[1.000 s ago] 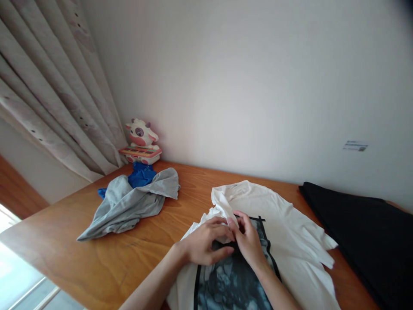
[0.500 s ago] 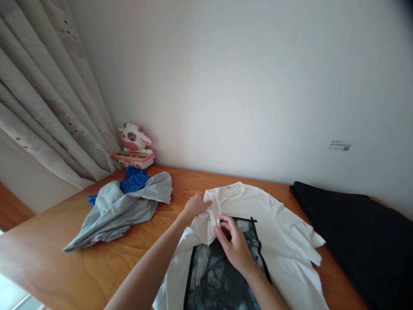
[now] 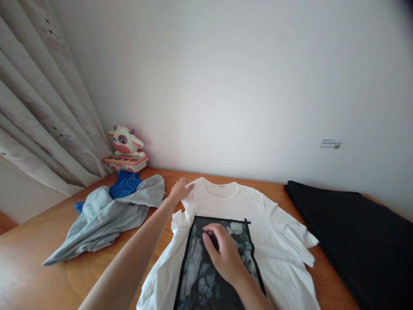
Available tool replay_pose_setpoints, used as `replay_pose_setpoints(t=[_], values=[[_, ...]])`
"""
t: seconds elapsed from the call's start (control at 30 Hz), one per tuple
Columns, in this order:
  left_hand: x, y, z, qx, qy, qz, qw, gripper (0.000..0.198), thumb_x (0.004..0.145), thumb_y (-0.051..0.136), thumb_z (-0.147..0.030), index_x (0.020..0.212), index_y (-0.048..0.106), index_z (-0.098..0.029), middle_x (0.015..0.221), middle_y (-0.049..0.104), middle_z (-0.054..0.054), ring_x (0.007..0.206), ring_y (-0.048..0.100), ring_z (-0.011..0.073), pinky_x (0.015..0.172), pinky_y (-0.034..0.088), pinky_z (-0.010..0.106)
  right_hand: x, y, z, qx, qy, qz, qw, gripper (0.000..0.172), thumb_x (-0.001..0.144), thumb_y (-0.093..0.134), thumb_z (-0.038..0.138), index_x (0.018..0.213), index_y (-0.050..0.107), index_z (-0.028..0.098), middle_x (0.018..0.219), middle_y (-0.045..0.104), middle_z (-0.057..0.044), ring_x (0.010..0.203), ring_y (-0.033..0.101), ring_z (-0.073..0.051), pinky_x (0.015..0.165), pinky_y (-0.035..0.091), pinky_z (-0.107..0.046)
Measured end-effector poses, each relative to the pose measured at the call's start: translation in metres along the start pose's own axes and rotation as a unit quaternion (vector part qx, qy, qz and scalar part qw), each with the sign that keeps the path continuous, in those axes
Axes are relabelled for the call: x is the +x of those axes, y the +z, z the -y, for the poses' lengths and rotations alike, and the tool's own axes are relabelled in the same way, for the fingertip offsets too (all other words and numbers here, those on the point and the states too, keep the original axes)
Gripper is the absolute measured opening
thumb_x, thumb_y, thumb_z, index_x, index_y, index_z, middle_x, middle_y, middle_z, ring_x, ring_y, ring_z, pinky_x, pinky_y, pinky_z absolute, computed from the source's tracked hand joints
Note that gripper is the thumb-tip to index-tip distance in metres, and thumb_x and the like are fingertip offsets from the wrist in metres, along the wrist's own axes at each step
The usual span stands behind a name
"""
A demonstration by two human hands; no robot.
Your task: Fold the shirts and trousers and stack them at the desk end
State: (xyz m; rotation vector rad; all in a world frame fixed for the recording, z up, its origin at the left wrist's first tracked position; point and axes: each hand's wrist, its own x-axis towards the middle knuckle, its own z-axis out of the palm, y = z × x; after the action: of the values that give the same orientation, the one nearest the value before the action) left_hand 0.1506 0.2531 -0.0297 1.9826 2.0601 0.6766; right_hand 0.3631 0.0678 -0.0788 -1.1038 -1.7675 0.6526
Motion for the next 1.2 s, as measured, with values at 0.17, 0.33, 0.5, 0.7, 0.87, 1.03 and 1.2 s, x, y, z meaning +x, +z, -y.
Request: replay_pose_setpoints(t=[0.17,0.33,0.5,0.7,0.87,1.03,1.2], values=[[-0.042,-0.011,0.033,0.052,-0.010,0.101,0.993,0.045,0.081,0.063,-0.065,0.075,0.066,-0.021,0.078,0.074,0.013,0.086,0.073,0.0346,0.079,0.050,0.039,0.002,-0.001,0.001,-0.003,-0.004,0.006,1.000,0.023,0.101,0.049,0.039,0.107,0.066,0.024,0.105,0.072,-0.007,0.093,0.069,-0.020,0.085,0.056,-0.036],[-0.076,-0.017,0.039,0.007,0.055,0.160,0.986,0.027,0.068,0.075,-0.048,0.064,0.062,-0.025,0.068,0.071,0.000,0.071,0.067,0.0219,0.068,0.045,0.027,0.003,0.000,-0.001,0.008,0.004,0.005,1.000,0.025,0.101,0.047,0.040,0.105,0.065,0.023,0.102,0.072,-0.007,0.092,0.069,-0.020,0.084,0.056,-0.035],[-0.083,-0.022,0.048,-0.023,0.008,0.073,0.997,0.022,0.088,0.057,-0.043,0.080,0.060,-0.023,0.079,0.072,0.004,0.074,0.068,0.0211,0.066,0.043,0.027,0.003,0.001,-0.006,-0.011,0.004,-0.026,1.000,0.024,0.102,0.046,0.038,0.104,0.064,0.023,0.102,0.072,-0.008,0.091,0.069,-0.021,0.081,0.056,-0.034],[-0.090,-0.042,0.082,0.010,-0.128,-0.057,0.990,0.023,0.095,0.047,-0.039,0.105,0.056,-0.020,0.098,0.075,0.014,0.092,0.071,0.0296,0.073,0.046,0.032,0.000,-0.007,-0.025,-0.246,-0.040,-0.067,0.966,0.024,0.097,0.051,0.033,0.112,0.066,0.023,0.114,0.072,-0.012,0.110,0.066,-0.030,0.099,0.050,-0.050],[-0.110,-0.058,0.099,0.106,-0.155,-0.087,0.978,0.034,0.099,0.042,-0.049,0.118,0.054,-0.023,0.100,0.076,0.014,0.096,0.072,0.0368,0.075,0.048,0.037,-0.008,-0.006,-0.040,-0.390,-0.015,-0.060,0.919,0.035,0.097,0.051,0.042,0.122,0.068,0.025,0.137,0.065,-0.018,0.130,0.057,-0.038,0.106,0.044,-0.061],[-0.115,-0.067,0.099,0.164,-0.116,-0.079,0.976,0.030,0.101,0.041,-0.042,0.108,0.060,-0.020,0.105,0.073,0.015,0.098,0.071,0.0358,0.080,0.050,0.041,-0.011,0.001,-0.038,-0.417,0.012,-0.031,0.908,0.041,0.100,0.045,0.044,0.126,0.068,0.021,0.140,0.062,-0.021,0.132,0.056,-0.041,0.104,0.043,-0.066],[-0.127,-0.048,0.056,0.059,0.142,-0.029,0.988,0.026,0.101,0.044,-0.039,0.103,0.066,-0.023,0.108,0.071,0.010,0.106,0.067,0.0269,0.096,0.049,0.036,-0.004,-0.007,-0.033,-0.381,0.009,-0.055,0.923,0.046,0.102,0.041,0.048,0.125,0.066,0.017,0.134,0.066,-0.022,0.126,0.060,-0.039,0.104,0.045,-0.061]])
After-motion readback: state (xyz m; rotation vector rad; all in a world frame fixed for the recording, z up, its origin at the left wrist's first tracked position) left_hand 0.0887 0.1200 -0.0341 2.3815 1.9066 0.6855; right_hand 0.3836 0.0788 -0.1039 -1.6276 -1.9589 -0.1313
